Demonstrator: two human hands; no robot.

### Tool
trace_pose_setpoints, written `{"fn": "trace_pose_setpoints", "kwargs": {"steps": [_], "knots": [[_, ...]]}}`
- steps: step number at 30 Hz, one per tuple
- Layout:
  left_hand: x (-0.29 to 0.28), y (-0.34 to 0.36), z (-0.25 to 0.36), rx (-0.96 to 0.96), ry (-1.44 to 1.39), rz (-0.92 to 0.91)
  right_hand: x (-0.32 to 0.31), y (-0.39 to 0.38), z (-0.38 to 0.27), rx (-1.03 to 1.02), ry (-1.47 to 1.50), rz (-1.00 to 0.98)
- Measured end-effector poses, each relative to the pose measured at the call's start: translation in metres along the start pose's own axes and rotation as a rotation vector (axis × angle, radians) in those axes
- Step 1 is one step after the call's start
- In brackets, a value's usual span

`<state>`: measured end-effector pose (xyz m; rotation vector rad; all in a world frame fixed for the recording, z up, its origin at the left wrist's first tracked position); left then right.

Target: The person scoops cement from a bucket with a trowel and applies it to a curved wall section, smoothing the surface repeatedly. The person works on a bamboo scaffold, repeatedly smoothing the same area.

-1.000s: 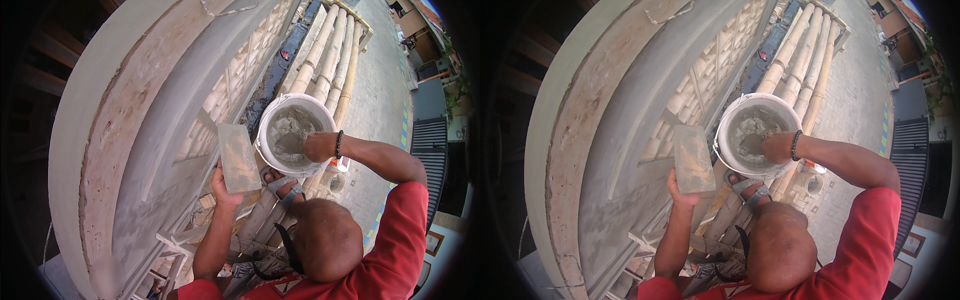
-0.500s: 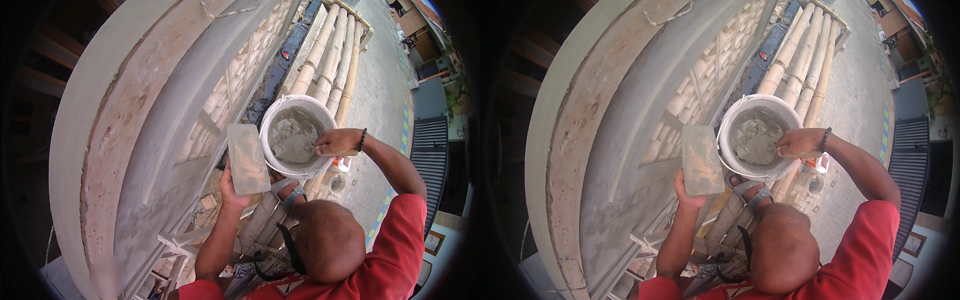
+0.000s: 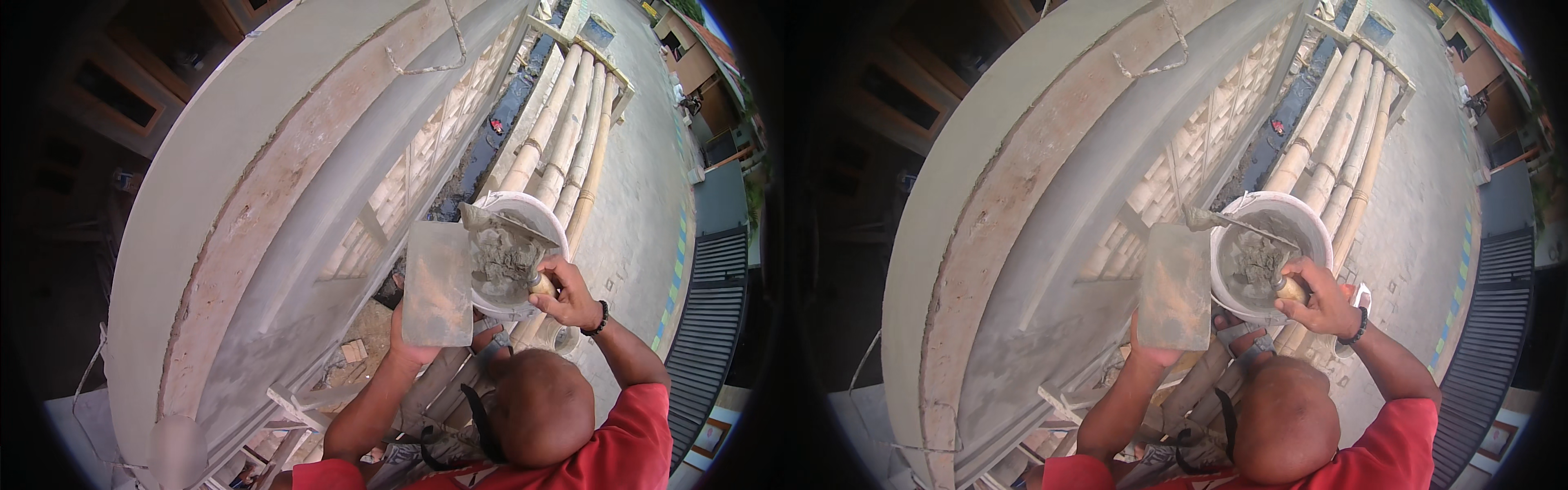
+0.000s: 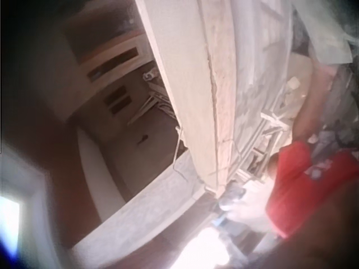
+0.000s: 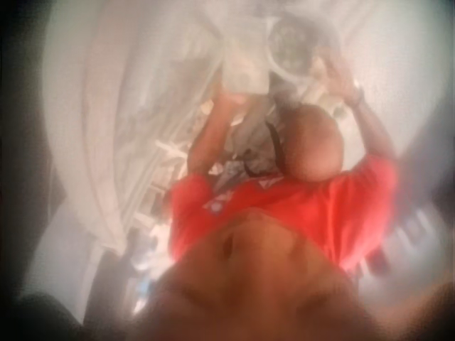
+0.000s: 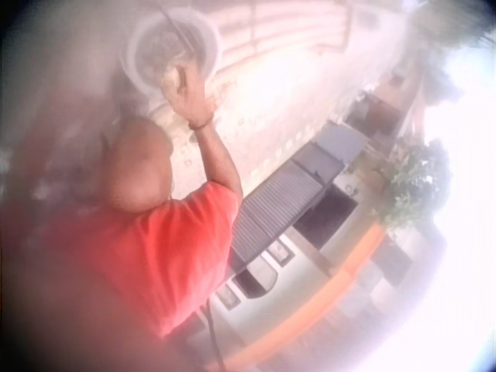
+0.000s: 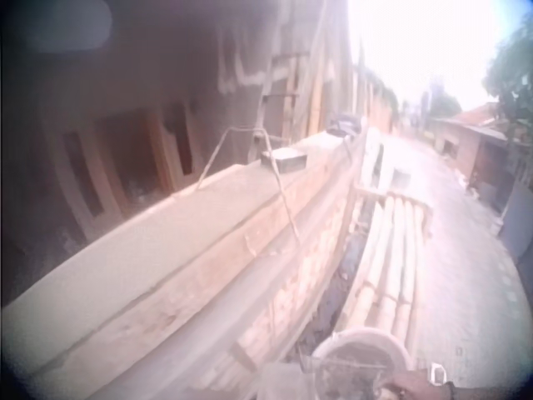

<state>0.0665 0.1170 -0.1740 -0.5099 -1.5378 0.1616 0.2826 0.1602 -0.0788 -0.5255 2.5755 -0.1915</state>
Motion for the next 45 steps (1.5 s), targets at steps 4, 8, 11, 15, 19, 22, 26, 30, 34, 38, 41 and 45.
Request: {"fn": "trace_pose_setpoints", "kwargs": {"steps": [4, 8, 11, 15, 19, 22, 26, 30, 34, 38, 41, 45], "knots": [[0.05, -0.018, -0.012, -0.045, -0.024, -0.107, 0.033, 0.016, -0.019, -0.216, -0.042, 0.142], [0.081, -0.032, -0.015, -0.166, -0.283, -0.299, 0.058, 0.028, -0.016, -0.405, -0.147, 0.151], [0.093, -0.04, -0.011, -0.219, -0.382, -0.354, 0.063, 0.03, -0.015, -0.31, -0.258, 0.148], [0.093, -0.042, -0.008, -0.23, -0.36, -0.366, 0.055, 0.029, -0.018, -0.228, -0.306, 0.113], [0.09, -0.042, -0.005, -0.213, -0.334, -0.357, 0.044, 0.023, -0.018, -0.303, -0.35, 0.121], [0.079, -0.038, 0.002, -0.166, -0.305, -0.342, 0.031, 0.016, -0.009, -0.357, -0.377, 0.132], [0.058, -0.031, 0.022, -0.061, -0.258, -0.312, 0.003, 0.002, 0.0, -0.377, -0.428, 0.166], [0.045, -0.026, 0.033, 0.007, -0.205, -0.303, -0.027, -0.007, -0.025, -0.292, -0.459, 0.112], [0.039, -0.02, 0.032, 0.144, 0.327, -0.315, -0.003, 0.012, -0.057, 0.048, 0.406, -0.441], [0.057, -0.022, 0.017, 0.096, -0.027, -0.107, 0.02, 0.028, -0.073, 0.302, 0.249, -0.71], [0.054, -0.018, 0.033, 0.203, 0.42, -0.133, 0.005, 0.027, -0.034, 0.405, 0.104, -0.749], [0.045, -0.012, 0.052, 0.263, 0.578, -0.282, -0.037, 0.01, 0.008, 0.678, -0.097, -0.56]]}}
Point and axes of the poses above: each hand's wrist, its own y-axis towards the middle knuckle, its own x-axis out of the palm, z = x × y, the point moved 7 cm from there along y, towards the middle knuckle, and after that the axes turned 15 degrees about x, right-handed, at the moved point
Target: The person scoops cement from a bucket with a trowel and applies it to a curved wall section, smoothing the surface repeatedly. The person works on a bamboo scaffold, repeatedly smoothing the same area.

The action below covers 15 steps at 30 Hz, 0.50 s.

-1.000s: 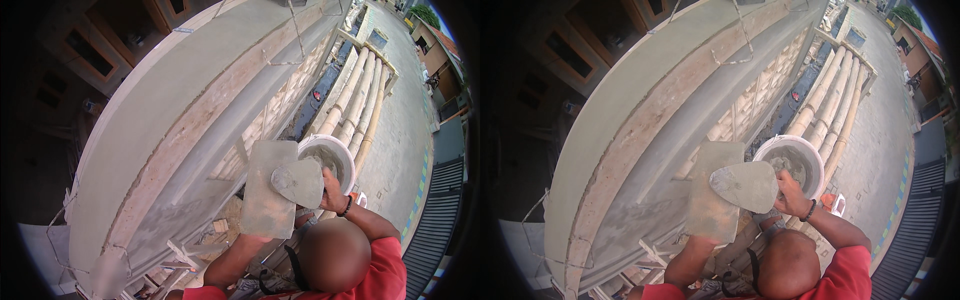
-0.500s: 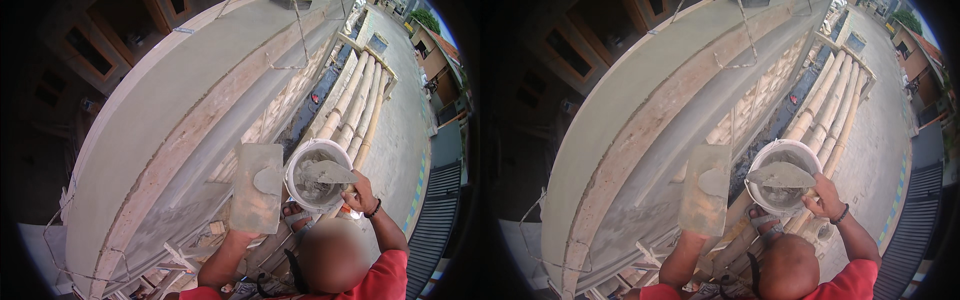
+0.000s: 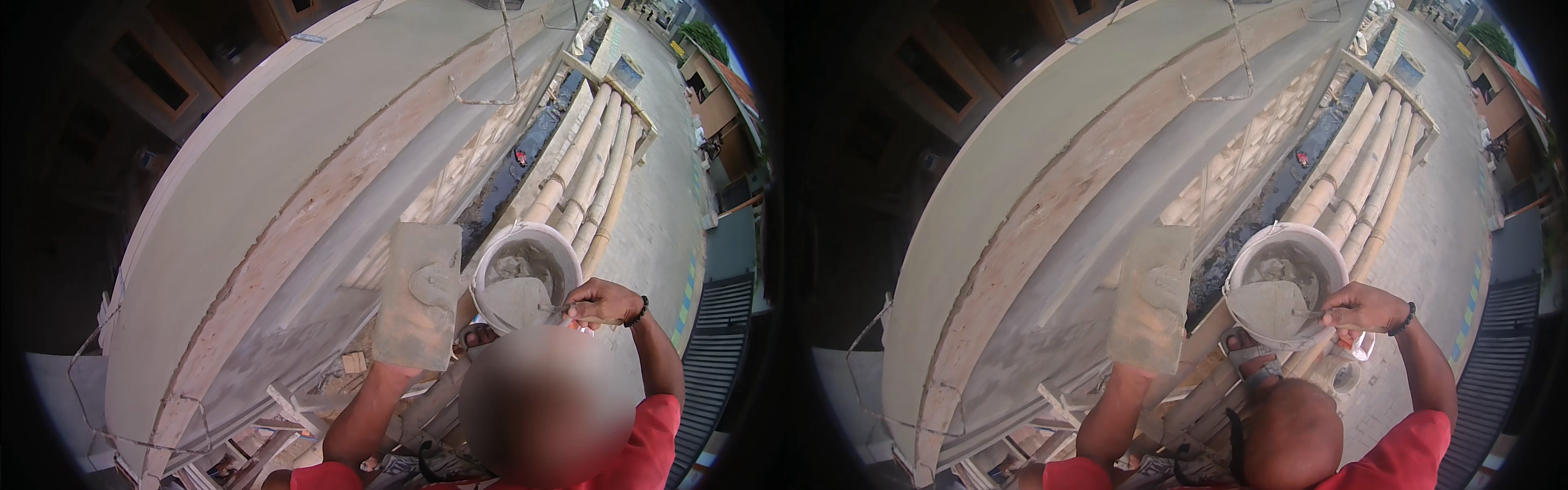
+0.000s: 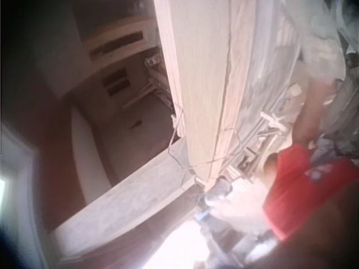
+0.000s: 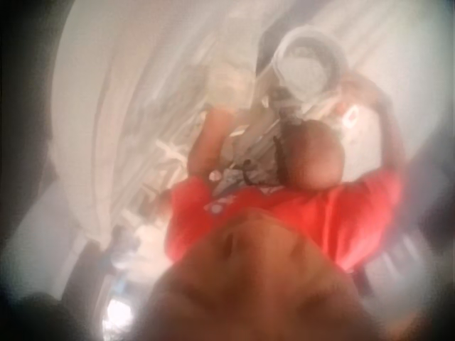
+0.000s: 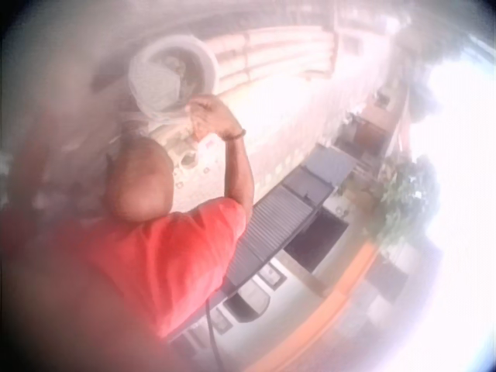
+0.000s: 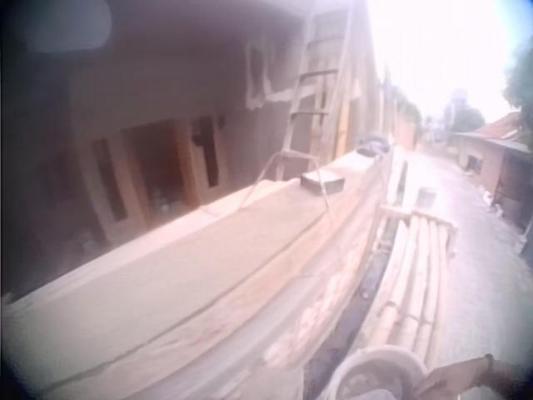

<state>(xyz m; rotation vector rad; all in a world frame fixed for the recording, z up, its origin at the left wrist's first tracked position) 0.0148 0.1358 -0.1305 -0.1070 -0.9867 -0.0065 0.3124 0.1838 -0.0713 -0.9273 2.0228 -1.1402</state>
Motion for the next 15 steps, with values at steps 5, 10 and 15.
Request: {"fn": "trace_pose_setpoints", "kwargs": {"steps": [5, 10, 15], "knots": [[0.001, -0.009, -0.005, -0.037, -0.589, 0.037, -0.007, 0.012, 0.007, 0.178, -0.364, 0.428], [0.018, -0.016, -0.038, -0.17, -0.809, -0.042, 0.008, 0.062, 0.027, 0.082, -0.735, 0.456], [0.048, -0.009, -0.025, -0.11, -0.664, -0.136, 0.025, 0.046, -0.038, -0.315, -0.692, 0.543]]}}
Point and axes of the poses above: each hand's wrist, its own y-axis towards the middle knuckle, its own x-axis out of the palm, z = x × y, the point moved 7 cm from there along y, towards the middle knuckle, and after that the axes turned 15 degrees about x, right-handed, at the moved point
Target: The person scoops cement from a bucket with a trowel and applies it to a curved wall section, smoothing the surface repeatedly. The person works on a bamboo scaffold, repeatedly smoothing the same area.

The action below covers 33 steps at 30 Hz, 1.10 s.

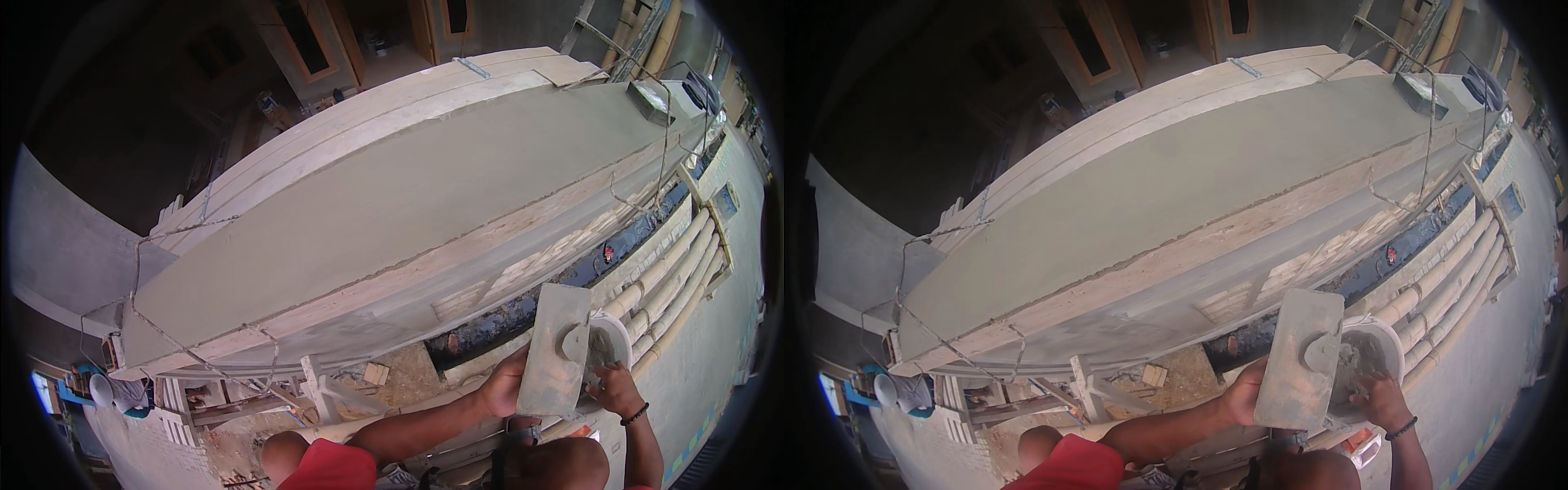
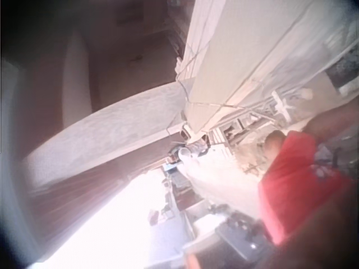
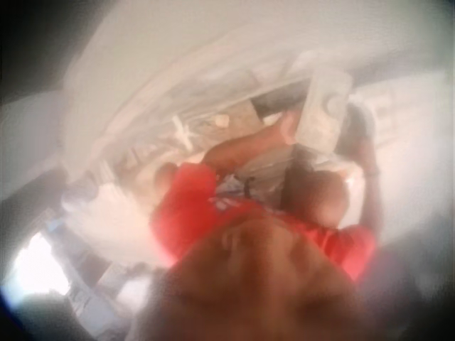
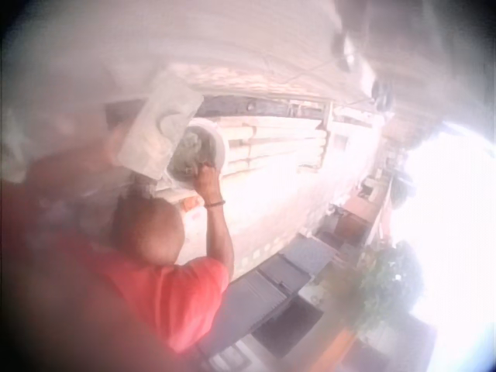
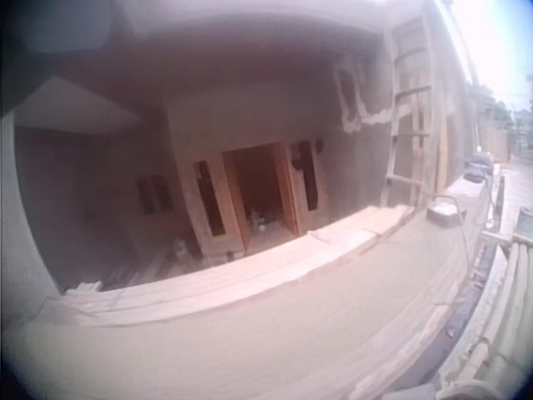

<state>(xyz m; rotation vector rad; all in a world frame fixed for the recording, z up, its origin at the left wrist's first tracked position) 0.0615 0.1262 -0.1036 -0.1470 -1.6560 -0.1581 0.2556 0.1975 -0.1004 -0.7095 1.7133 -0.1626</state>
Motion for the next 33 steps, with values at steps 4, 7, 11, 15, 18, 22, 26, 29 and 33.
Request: {"fn": "trace_pose_setpoints", "kwargs": {"steps": [4, 7, 11, 15, 18, 22, 26, 29, 33], "knots": [[0.039, 0.006, 0.009, 0.103, 0.118, -0.045, -0.017, 0.0, -0.063, -0.067, 0.75, -0.235], [0.072, 0.009, 0.011, 0.191, 0.163, -0.082, -0.037, -0.009, -0.095, -0.229, 0.96, -0.359], [0.131, 0.008, 0.023, 0.357, 0.208, -0.115, -0.051, -0.02, -0.103, 0.037, 1.456, -0.559], [0.171, -0.008, 0.039, 0.395, 0.277, -0.066, -0.051, -0.04, -0.129, 0.097, 1.583, -0.703], [0.221, -0.035, 0.064, 0.486, 0.359, -0.047, -0.092, -0.079, -0.222, 0.203, 1.74, -0.898], [0.247, -0.067, 0.085, 0.486, 0.259, -0.082, -0.111, -0.108, -0.276, 0.073, 1.849, -1.149], [0.282, -0.097, 0.106, 0.47, 0.259, 0.018, -0.104, -0.13, -0.311, 0.212, 1.98, -1.149], [0.295, -0.125, 0.121, 0.536, 0.369, 0.162, -0.116, -0.138, -0.351, 0.131, 1.937, -1.099], [0.298, -0.184, 0.138, 0.702, 0.585, 0.488, -0.119, -0.119, -0.373, 0.163, 1.945, -1.077]]}}
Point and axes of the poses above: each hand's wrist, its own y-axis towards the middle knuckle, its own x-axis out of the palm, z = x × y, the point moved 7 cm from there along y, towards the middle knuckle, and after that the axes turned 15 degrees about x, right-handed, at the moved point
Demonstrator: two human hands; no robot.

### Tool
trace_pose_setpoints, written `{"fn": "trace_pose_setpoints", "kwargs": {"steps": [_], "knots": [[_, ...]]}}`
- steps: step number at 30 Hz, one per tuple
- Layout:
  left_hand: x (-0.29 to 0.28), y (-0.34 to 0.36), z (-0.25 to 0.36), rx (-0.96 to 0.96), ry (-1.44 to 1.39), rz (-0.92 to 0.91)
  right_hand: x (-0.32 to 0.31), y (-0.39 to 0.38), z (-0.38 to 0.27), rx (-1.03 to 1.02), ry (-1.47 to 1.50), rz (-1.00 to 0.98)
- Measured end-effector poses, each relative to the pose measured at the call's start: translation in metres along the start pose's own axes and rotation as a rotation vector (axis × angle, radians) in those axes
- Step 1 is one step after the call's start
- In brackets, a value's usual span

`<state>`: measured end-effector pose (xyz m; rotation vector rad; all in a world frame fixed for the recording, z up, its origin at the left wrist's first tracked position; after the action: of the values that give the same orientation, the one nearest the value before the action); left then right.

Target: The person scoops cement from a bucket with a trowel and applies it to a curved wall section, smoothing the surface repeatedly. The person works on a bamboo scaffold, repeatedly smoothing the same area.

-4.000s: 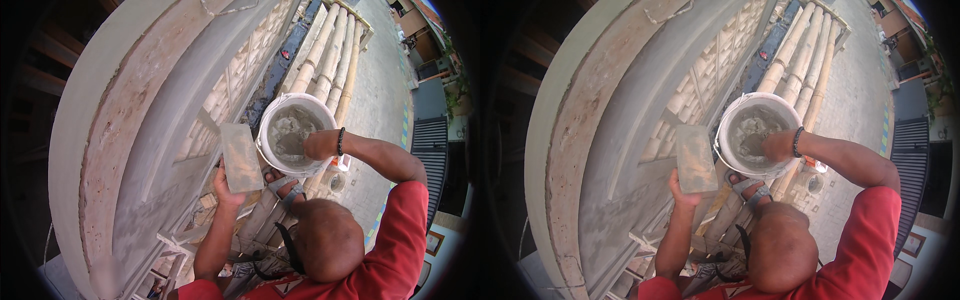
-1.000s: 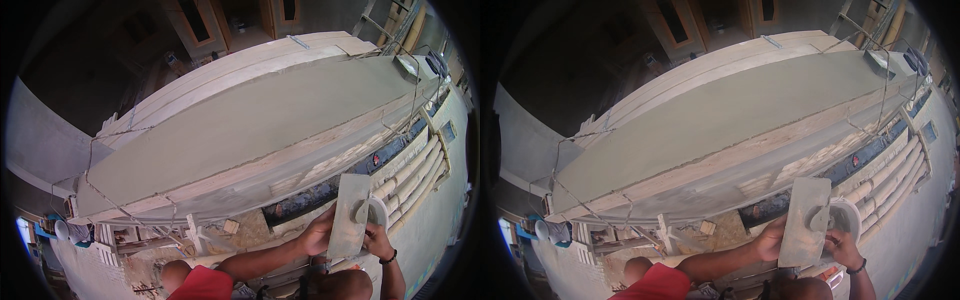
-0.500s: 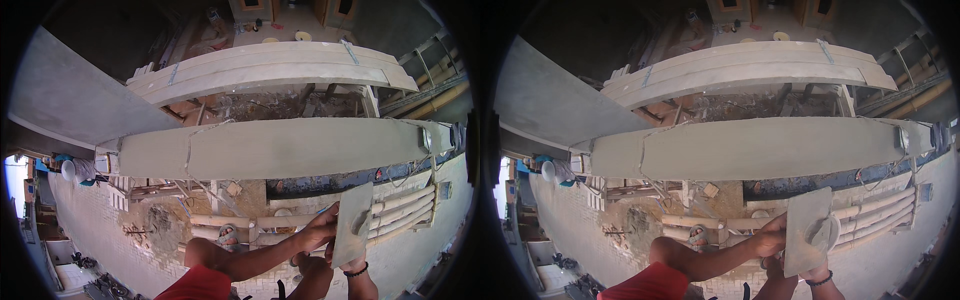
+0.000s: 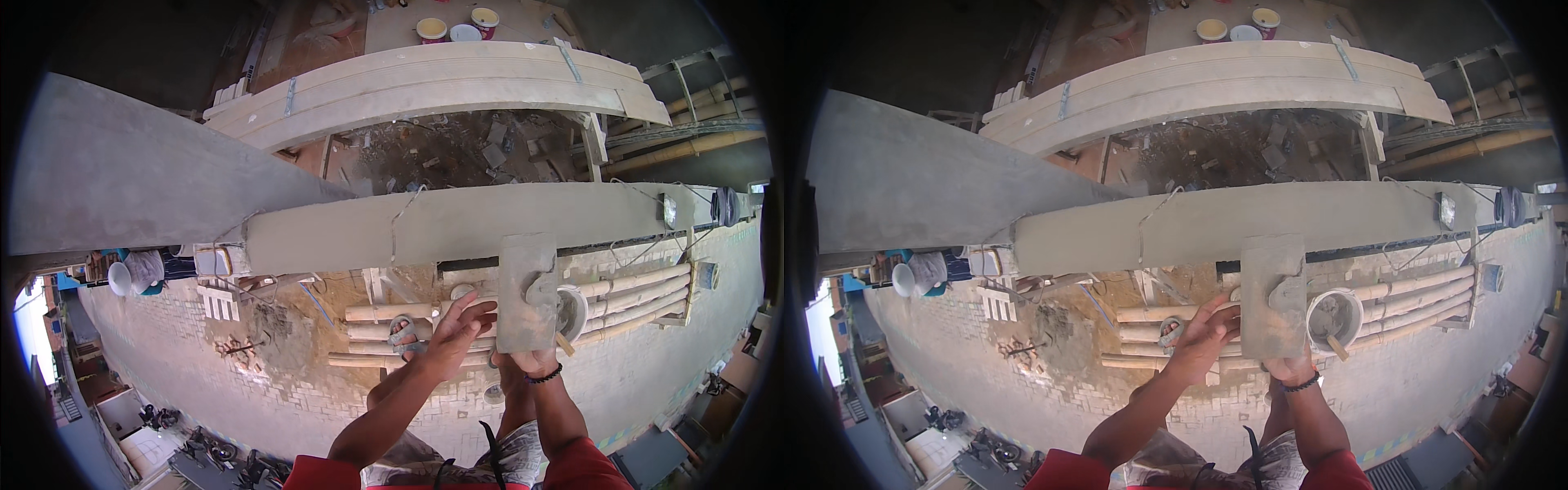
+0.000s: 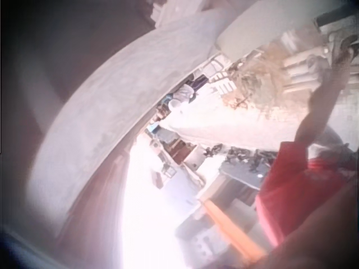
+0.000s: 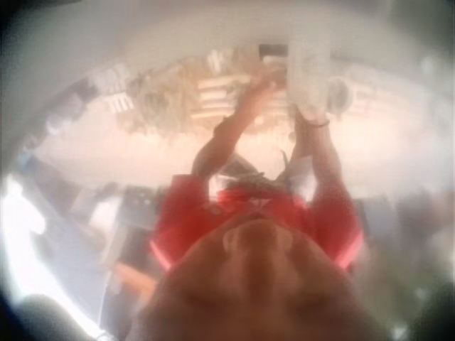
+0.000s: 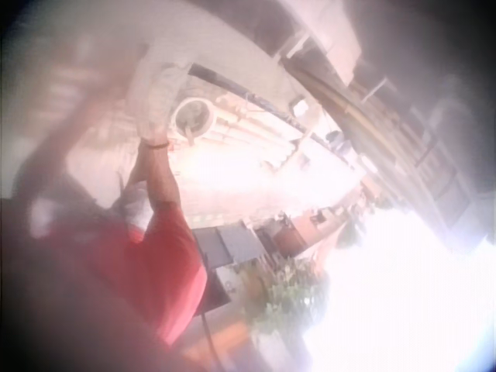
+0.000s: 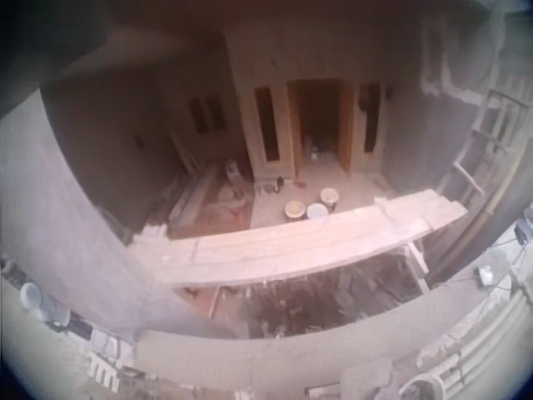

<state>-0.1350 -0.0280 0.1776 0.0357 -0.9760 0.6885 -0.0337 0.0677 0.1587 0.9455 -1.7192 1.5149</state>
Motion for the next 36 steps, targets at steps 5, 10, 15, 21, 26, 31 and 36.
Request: {"fn": "trace_pose_setpoints", "kwargs": {"steps": [5, 10, 15, 21, 26, 31, 36], "knots": [[-0.13, -0.107, 0.012, 0.012, 0.379, 0.466, -0.005, 0.047, -0.045, -0.127, -0.048, 0.064], [-0.207, -0.22, 0.023, -0.144, 0.577, 0.743, 0.01, 0.085, -0.07, -0.304, -0.243, 0.212], [-0.233, -0.276, 0.017, -0.217, 0.562, 0.841, 0.035, 0.106, -0.075, -0.655, -1.064, 0.609], [-0.24, -0.285, -0.011, -0.322, 0.489, 0.841, 0.079, 0.128, -0.035, -0.665, -1.742, 0.97], [-0.233, -0.262, -0.022, -0.334, 0.529, 0.762, 0.066, 0.133, -0.037, -0.711, -1.854, 1.017], [-0.218, -0.24, -0.028, -0.38, 0.601, 0.692, 0.055, 0.121, -0.063, -0.739, -1.912, 1.104], [-0.209, -0.233, -0.032, -0.41, 0.7, 0.631, 0.049, 0.084, -0.103, -0.762, -1.774, 1.33]]}}
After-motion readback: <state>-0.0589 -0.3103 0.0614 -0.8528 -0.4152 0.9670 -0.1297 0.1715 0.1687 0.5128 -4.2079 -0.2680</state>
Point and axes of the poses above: each hand's wrist, its own y-axis towards the middle knuckle, its own x-axis out of the palm, z = x × y, the point moved 7 cm from there along y, towards the middle knuckle, and after that the axes turned 15 degrees about x, right-handed, at the moved point
